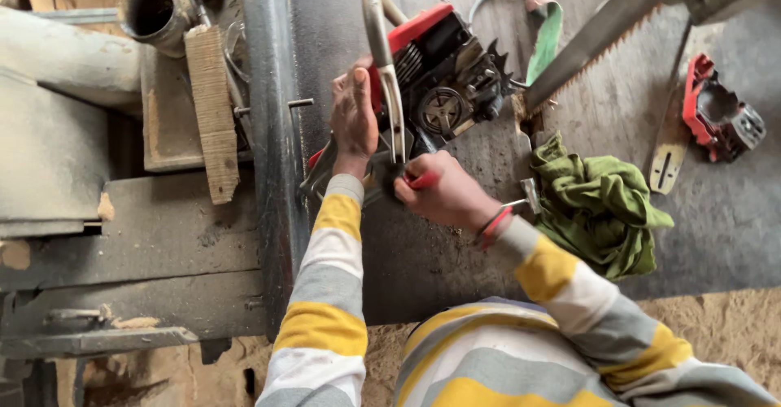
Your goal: The person cleans and disassembles internal components of a chainsaw using a brush, a cloth, and a wrench.
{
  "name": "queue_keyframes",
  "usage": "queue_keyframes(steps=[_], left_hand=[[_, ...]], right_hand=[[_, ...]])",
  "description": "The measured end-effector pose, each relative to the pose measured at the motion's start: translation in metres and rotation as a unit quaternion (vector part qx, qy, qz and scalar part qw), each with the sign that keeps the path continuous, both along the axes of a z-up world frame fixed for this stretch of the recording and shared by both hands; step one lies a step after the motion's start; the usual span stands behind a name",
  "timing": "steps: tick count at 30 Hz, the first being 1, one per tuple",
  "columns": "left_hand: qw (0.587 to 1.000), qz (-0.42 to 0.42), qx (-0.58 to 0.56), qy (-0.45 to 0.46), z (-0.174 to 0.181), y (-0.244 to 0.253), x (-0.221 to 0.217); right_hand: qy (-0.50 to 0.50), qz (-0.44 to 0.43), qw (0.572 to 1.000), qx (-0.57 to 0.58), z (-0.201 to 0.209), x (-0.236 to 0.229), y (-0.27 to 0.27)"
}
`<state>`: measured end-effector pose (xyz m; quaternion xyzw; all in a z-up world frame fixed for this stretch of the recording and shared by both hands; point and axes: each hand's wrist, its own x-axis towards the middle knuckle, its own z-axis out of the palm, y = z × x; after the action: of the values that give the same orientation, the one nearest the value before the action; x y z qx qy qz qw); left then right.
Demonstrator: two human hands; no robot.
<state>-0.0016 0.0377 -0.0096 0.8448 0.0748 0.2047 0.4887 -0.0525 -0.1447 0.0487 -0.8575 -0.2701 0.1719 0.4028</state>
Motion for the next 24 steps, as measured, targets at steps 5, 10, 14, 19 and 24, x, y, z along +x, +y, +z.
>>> queue_keyframes(steps=[5,10,14,19,24], left_hand=[[0.998,-0.013,-0.06,-0.026,-0.006,0.001,-0.003],[0.993,0.012,-0.105,0.044,-0.022,0.006,0.002],[0.996,-0.011,-0.087,-0.004,-0.006,0.005,-0.001],[0.994,-0.053,-0.09,-0.011,0.005,0.005,-0.003],[0.989,-0.044,-0.138,0.026,-0.012,0.012,0.004]], right_hand=[[-0.171,-0.019,0.965,0.198,0.017,0.067,0.02],[-0.347,-0.063,0.93,0.103,0.02,0.065,0.025],[-0.188,0.008,0.972,0.137,0.007,0.025,0.012],[-0.025,-0.096,0.991,0.087,0.012,0.03,0.008],[-0.107,-0.033,0.991,0.075,0.005,0.018,0.041]])
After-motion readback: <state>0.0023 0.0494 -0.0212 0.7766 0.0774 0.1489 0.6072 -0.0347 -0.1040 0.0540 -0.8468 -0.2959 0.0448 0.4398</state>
